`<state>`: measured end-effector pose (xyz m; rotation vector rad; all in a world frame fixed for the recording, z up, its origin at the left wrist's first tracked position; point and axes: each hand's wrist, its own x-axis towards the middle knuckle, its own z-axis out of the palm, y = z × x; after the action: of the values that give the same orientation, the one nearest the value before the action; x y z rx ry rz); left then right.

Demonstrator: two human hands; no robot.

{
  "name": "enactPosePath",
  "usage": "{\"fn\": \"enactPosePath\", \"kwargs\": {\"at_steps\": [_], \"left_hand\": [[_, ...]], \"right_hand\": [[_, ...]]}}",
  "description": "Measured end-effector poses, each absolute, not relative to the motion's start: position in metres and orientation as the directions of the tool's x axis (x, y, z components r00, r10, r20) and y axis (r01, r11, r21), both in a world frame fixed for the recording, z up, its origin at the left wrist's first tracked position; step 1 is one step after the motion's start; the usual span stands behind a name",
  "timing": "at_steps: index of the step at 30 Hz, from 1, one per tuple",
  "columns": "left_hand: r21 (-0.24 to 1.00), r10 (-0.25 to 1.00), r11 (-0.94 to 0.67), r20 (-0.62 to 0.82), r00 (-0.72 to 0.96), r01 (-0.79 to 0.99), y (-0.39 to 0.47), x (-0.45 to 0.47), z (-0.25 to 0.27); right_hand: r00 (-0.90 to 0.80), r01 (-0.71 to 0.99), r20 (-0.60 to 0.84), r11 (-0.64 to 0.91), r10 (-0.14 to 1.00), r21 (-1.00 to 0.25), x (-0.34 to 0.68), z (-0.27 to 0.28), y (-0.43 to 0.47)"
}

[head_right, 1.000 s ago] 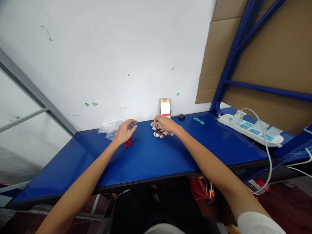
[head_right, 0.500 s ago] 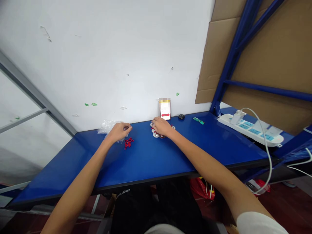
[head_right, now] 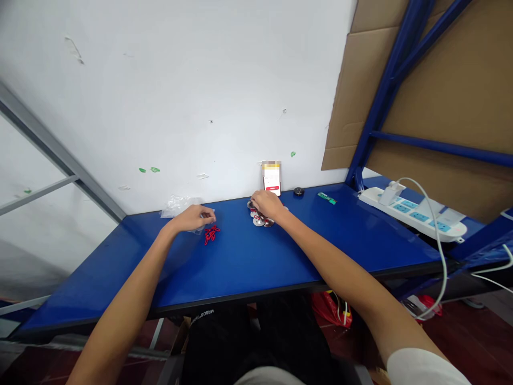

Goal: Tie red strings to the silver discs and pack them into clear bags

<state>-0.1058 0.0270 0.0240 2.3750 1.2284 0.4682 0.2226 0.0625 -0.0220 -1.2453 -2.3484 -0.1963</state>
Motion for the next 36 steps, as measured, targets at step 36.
{"fn": "enactPosePath", "kwargs": {"at_steps": [36], "left_hand": [[0.565, 0.784, -0.615, 0.515, 0.348, 0.55, 0.007, -0.046, 0.002]], "right_hand": [[-0.249, -0.008, 0.346, 0.355, 0.905, -0.935, 0.17, -0.027, 0.021]]}}
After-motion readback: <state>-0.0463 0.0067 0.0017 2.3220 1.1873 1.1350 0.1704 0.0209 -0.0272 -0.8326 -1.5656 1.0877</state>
